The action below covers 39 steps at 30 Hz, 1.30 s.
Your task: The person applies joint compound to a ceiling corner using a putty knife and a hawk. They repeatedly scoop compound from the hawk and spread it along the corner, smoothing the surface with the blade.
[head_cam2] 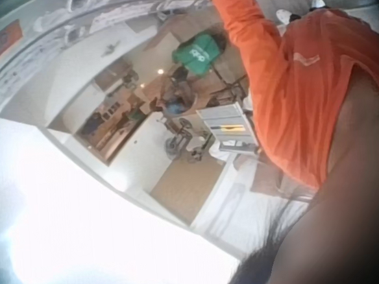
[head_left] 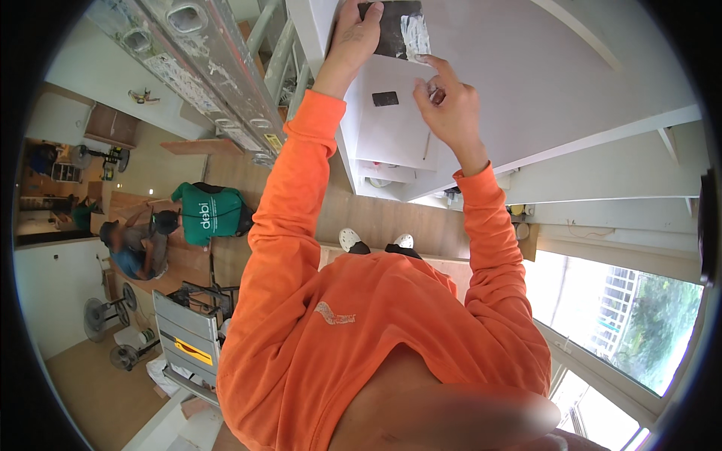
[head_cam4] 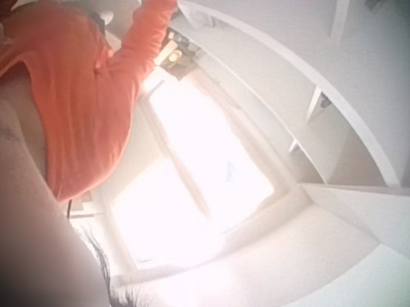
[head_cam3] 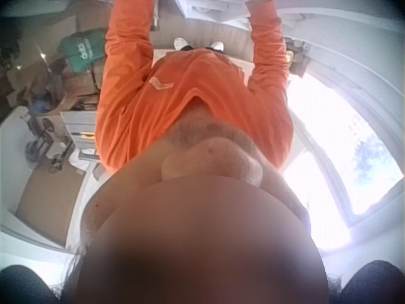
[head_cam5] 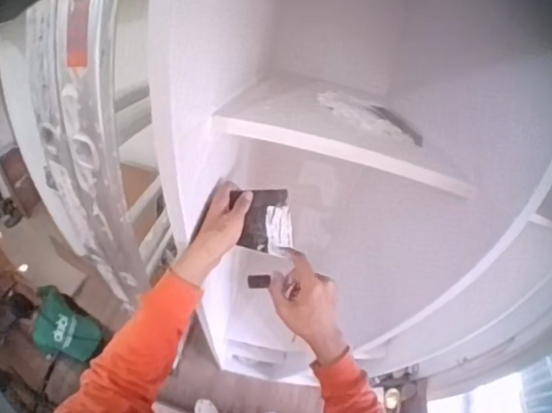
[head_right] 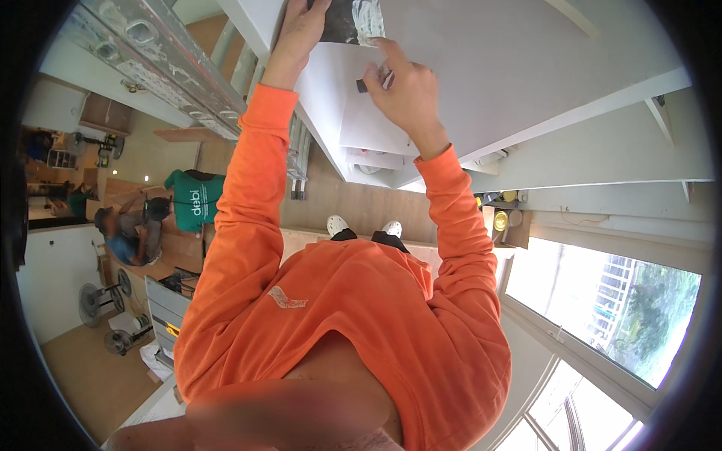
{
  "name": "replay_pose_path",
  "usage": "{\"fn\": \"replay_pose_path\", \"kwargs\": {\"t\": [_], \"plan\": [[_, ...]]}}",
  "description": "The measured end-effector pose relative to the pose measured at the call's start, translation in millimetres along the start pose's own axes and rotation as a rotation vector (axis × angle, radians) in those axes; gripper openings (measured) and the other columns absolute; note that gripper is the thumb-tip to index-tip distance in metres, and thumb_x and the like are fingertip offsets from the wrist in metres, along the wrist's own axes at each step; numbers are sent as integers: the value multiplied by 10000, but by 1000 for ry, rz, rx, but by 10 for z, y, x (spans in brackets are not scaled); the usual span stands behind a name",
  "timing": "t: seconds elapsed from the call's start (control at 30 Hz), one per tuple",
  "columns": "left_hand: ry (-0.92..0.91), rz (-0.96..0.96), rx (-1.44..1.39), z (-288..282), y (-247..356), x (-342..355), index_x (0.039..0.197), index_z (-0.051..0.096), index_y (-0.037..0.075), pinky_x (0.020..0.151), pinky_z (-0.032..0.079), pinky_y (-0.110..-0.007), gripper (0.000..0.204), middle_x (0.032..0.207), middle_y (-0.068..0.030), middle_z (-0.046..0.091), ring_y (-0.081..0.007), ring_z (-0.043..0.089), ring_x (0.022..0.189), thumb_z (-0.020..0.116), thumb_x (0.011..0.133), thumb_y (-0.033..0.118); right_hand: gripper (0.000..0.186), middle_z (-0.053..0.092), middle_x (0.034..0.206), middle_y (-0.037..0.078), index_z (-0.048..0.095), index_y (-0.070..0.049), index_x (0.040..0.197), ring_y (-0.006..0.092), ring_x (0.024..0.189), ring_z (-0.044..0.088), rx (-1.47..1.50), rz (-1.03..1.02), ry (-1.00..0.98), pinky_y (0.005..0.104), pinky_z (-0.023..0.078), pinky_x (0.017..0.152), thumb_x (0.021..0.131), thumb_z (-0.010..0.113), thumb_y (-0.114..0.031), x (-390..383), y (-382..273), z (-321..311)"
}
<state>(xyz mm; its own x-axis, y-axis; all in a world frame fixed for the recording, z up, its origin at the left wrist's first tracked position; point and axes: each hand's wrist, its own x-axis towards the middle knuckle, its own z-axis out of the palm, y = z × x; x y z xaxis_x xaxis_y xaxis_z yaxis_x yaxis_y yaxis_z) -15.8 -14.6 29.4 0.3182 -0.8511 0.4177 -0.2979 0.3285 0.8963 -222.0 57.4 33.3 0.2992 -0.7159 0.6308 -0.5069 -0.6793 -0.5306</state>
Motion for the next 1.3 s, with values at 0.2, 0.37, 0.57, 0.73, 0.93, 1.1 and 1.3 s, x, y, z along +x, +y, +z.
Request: {"fn": "replay_pose_path", "kwargs": {"t": [0.2,0.37,0.57,0.73,0.93,1.1,1.3], "plan": [[44,45,-6,22,-4,-7,1149,552,-25,959,439,-398,347,1089,-191,606,-289,560,1055,570,1019,297,357,635,590,-4,650,-139,1198,186,487,628,-27,-11,6,309,502,510,845,686,-176,60,-18,-25],[54,61,7,22,-36,14,1164,554,-24,972,435,-398,359,1100,-196,608,-295,560,1068,575,1016,301,358,636,592,-5,651,-139,1198,187,490,631,-28,0,24,315,503,513,843,684,-174,36,-33,-42],[82,84,16,30,-29,9,1145,561,-19,957,441,-400,332,1082,-189,614,-294,567,1054,571,1018,288,390,630,581,7,642,-137,1231,208,500,637,-15,10,1,335,516,529,844,666,-181,90,-44,-69],[16,4,15,15,-23,13,1138,560,-17,965,437,-395,324,1089,-189,614,-293,564,1066,568,1020,285,452,625,562,26,630,-141,1274,244,513,644,-113,64,-124,365,531,555,830,654,-223,219,-86,-110],[72,67,22,30,-10,10,1249,543,-9,1008,425,-397,393,1186,-209,611,-304,562,1140,582,1014,304,467,639,570,45,625,-145,1282,270,537,661,-114,71,-137,384,544,575,828,649,-254,260,-124,-98],[77,19,38,46,208,-89,1119,562,32,857,444,-367,333,1019,-137,599,-273,549,944,597,987,336,455,663,596,65,626,-167,1276,302,568,677,-147,43,-113,410,565,606,835,639,-274,276,-144,-88],[8,-128,-32,-49,467,-183,1225,567,60,849,420,-291,397,1008,-43,574,-149,504,943,625,992,377,429,653,588,65,631,-164,1247,325,570,670,-127,63,-109,440,562,603,831,643,-265,281,-129,-64]]}}
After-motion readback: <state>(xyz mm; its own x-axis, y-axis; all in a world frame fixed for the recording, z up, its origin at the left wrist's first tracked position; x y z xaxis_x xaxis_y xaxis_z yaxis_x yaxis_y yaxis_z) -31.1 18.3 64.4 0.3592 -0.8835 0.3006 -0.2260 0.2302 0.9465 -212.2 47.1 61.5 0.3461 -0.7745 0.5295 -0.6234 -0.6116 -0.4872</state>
